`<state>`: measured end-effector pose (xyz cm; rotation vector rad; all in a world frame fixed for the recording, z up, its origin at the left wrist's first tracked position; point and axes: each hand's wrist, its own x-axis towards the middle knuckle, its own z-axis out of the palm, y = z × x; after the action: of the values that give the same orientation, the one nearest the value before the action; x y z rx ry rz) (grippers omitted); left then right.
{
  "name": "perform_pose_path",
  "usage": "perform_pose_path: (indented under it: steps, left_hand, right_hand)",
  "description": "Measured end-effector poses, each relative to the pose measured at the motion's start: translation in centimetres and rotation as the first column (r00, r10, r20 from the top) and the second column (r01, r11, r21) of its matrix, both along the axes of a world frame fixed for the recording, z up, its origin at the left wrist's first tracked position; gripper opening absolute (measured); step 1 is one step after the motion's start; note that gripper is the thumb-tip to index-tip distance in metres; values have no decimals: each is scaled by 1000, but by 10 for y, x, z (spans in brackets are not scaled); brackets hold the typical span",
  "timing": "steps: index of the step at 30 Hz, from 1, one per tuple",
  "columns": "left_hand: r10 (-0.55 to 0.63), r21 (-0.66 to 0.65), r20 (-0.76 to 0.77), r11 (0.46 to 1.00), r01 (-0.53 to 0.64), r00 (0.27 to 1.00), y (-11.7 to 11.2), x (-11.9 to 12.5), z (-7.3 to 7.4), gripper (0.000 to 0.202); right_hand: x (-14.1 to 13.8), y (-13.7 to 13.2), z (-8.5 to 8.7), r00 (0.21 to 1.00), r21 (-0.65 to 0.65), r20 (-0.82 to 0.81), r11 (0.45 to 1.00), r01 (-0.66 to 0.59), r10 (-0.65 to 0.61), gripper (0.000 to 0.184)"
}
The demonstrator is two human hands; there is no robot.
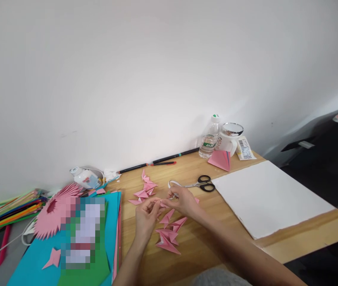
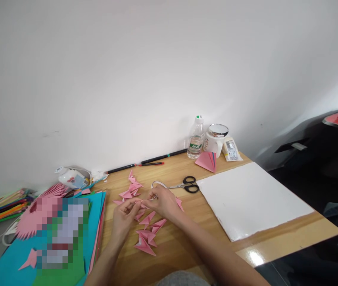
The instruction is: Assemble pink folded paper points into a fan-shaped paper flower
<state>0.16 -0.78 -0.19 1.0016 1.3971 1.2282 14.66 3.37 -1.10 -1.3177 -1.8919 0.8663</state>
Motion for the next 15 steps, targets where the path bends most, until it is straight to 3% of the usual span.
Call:
perform_pose_path:
  steps: [4,8,15]
  left_hand:
    - [-2,17,-40,1000,3,999,2,-5,-3,21]
    - [-30,15,-37,999,31,999,2,-6,-2,23]
    - [-176,-15,58,984,177,983,0,-6,-3,23]
  right_hand:
    - [7,5,0,988,-27,-79,991,-133,131,10]
    - [9,5,4,983,-33,-92,986,-164,160,10]
    - [8,3,3,971,-40,-111,975,-219,213,14]
